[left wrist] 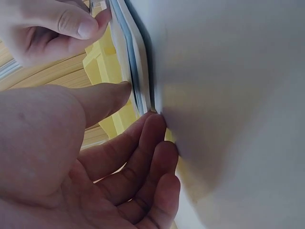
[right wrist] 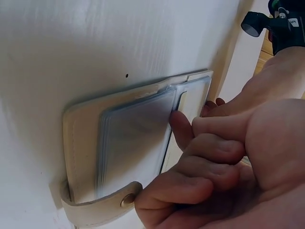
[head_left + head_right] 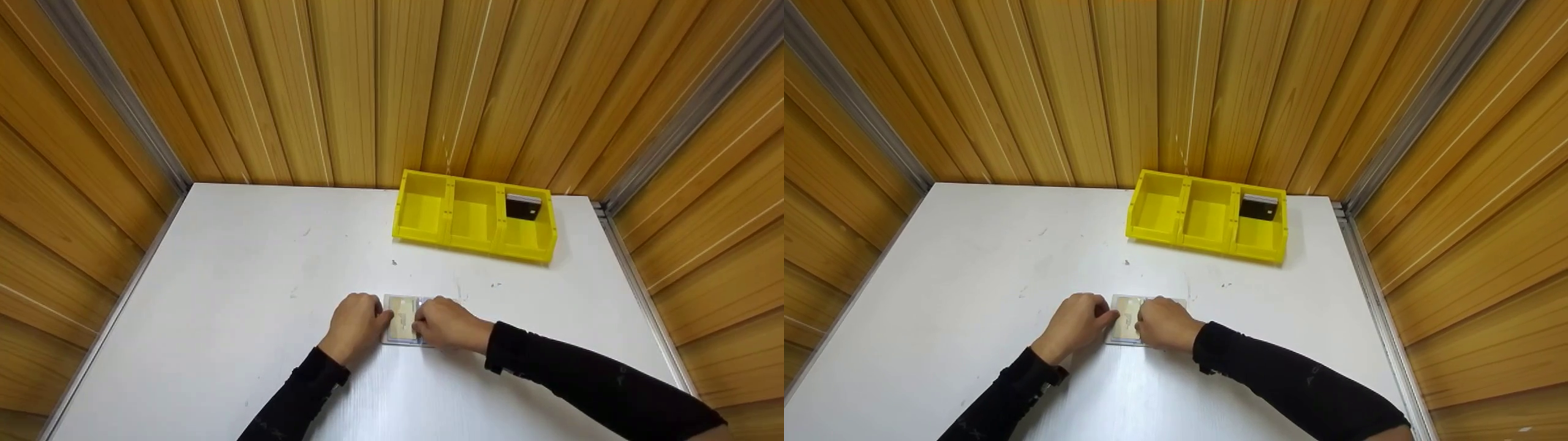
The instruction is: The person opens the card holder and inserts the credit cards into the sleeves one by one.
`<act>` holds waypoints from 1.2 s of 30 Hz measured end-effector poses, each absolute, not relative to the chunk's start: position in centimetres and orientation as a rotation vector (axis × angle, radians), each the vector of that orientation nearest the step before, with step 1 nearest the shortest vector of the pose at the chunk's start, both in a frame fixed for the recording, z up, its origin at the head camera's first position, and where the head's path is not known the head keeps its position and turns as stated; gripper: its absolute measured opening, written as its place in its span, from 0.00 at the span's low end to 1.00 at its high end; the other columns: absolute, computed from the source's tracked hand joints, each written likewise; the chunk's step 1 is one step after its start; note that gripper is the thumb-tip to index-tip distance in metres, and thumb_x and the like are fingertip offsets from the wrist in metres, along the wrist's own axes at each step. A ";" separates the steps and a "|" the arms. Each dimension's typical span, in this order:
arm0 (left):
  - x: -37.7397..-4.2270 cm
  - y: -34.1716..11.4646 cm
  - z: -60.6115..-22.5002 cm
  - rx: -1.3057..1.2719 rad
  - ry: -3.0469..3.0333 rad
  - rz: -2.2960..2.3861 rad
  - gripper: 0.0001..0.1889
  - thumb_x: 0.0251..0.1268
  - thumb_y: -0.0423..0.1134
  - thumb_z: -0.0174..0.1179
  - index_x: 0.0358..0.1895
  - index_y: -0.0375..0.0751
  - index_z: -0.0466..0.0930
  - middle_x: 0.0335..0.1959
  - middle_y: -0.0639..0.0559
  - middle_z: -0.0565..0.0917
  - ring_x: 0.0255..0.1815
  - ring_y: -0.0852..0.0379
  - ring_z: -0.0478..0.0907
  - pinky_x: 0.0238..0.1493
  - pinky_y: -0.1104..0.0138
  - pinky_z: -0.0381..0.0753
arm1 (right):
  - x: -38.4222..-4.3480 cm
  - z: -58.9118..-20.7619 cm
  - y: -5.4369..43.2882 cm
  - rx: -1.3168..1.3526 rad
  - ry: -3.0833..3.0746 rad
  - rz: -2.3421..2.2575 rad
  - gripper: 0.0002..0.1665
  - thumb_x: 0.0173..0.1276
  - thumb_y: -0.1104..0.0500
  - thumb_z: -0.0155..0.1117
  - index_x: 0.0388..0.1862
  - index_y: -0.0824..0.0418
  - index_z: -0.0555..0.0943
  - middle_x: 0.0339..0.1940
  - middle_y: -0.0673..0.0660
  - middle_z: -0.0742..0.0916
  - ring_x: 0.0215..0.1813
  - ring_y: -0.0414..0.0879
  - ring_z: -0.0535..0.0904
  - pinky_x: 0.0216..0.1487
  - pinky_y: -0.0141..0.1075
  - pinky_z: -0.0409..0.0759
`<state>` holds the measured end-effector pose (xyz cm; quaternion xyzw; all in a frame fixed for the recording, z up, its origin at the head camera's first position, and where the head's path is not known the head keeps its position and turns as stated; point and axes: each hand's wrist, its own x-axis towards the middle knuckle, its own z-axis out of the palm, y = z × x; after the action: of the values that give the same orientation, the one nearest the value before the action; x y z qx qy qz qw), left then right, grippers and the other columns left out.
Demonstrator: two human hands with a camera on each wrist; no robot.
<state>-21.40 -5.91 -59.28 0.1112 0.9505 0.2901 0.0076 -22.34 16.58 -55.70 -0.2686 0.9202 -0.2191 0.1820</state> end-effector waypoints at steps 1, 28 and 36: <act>-21.4 -5.9 -59.3 0.347 2.972 0.904 0.18 0.74 0.46 0.72 0.24 0.45 0.84 0.22 0.56 0.81 0.26 0.60 0.71 0.32 0.65 0.73 | -22.4 -55.7 16.7 -0.765 2.592 -0.625 0.13 0.77 0.62 0.67 0.32 0.61 0.93 0.25 0.48 0.86 0.28 0.39 0.70 0.32 0.31 0.68; -21.2 -5.1 -59.3 0.289 2.978 0.899 0.15 0.69 0.46 0.73 0.26 0.44 0.83 0.24 0.53 0.84 0.29 0.56 0.78 0.33 0.62 0.77 | -25.3 -54.9 21.1 -0.472 2.792 -0.386 0.11 0.75 0.54 0.73 0.41 0.62 0.92 0.42 0.59 0.92 0.48 0.54 0.84 0.58 0.54 0.85; -21.2 -5.2 -59.5 0.317 2.986 0.906 0.15 0.67 0.45 0.74 0.25 0.44 0.83 0.23 0.54 0.83 0.28 0.57 0.76 0.32 0.62 0.76 | -25.9 -55.4 21.5 -0.508 2.790 -0.407 0.10 0.75 0.55 0.73 0.41 0.61 0.92 0.42 0.58 0.92 0.48 0.55 0.85 0.59 0.55 0.84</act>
<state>-21.23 -5.24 -59.46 0.1010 0.9520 0.2888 0.0026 -25.86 21.46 -55.43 -0.1756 0.9645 -0.1408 0.1381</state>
